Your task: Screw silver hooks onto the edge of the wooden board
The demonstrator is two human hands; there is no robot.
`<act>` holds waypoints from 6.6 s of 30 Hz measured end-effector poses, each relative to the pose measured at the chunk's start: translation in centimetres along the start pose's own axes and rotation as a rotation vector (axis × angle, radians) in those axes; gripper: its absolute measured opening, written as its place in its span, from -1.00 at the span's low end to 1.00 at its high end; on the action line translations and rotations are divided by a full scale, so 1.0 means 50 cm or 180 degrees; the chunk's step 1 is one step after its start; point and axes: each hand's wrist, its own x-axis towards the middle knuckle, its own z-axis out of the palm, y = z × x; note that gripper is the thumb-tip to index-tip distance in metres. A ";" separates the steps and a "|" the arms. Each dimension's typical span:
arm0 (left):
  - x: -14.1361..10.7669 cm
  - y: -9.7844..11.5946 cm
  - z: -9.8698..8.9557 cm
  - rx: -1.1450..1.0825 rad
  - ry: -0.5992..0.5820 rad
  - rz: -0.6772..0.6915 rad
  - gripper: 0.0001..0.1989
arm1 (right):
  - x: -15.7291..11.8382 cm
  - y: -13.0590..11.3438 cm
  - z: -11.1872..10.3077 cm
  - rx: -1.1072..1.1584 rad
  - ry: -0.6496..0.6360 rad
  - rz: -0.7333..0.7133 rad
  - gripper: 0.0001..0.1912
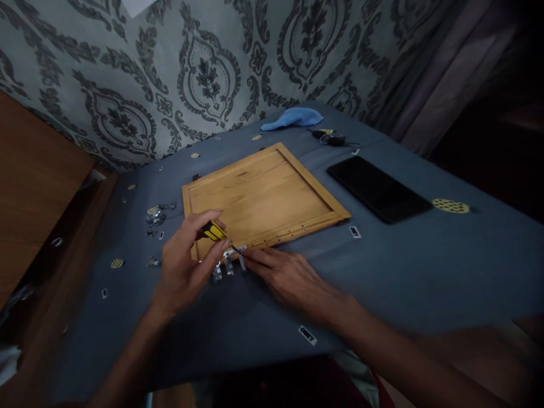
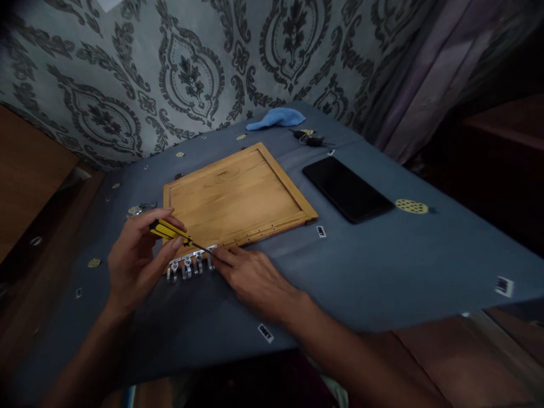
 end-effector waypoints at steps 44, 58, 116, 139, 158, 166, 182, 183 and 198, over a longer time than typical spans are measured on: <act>-0.017 -0.004 -0.007 -0.0087 0.0104 0.0036 -0.48 | 0.001 -0.003 -0.006 0.0060 -0.0034 0.0023 -0.51; -0.004 -0.003 -0.008 0.0323 0.0125 0.0175 -0.50 | -0.004 -0.002 -0.004 0.0089 0.0083 -0.0039 -0.53; 0.011 0.014 -0.017 -0.0452 0.0335 -0.0273 -0.55 | -0.005 0.000 -0.001 0.0162 -0.0084 0.0056 -0.49; -0.003 0.002 -0.012 0.0001 0.0205 -0.0103 -0.53 | -0.003 -0.002 -0.003 0.0063 -0.0027 0.0018 -0.51; 0.010 0.018 -0.005 0.0985 0.0008 0.0766 -0.66 | -0.003 -0.003 -0.003 0.0061 0.0088 0.0015 -0.56; 0.018 0.027 -0.013 0.0677 -0.0301 0.0595 -0.63 | -0.003 -0.002 -0.001 0.0086 0.0068 0.0001 -0.56; 0.012 0.018 -0.017 0.0830 -0.0162 0.0487 -0.63 | -0.003 -0.001 0.001 -0.0026 0.0074 0.0017 -0.50; 0.013 0.019 -0.017 0.0833 -0.0188 0.0475 -0.63 | -0.003 -0.001 0.001 -0.0014 0.0079 0.0014 -0.50; 0.013 0.016 -0.027 0.0726 -0.0437 0.0359 -0.56 | -0.002 -0.002 -0.002 0.0084 0.0004 0.0036 -0.53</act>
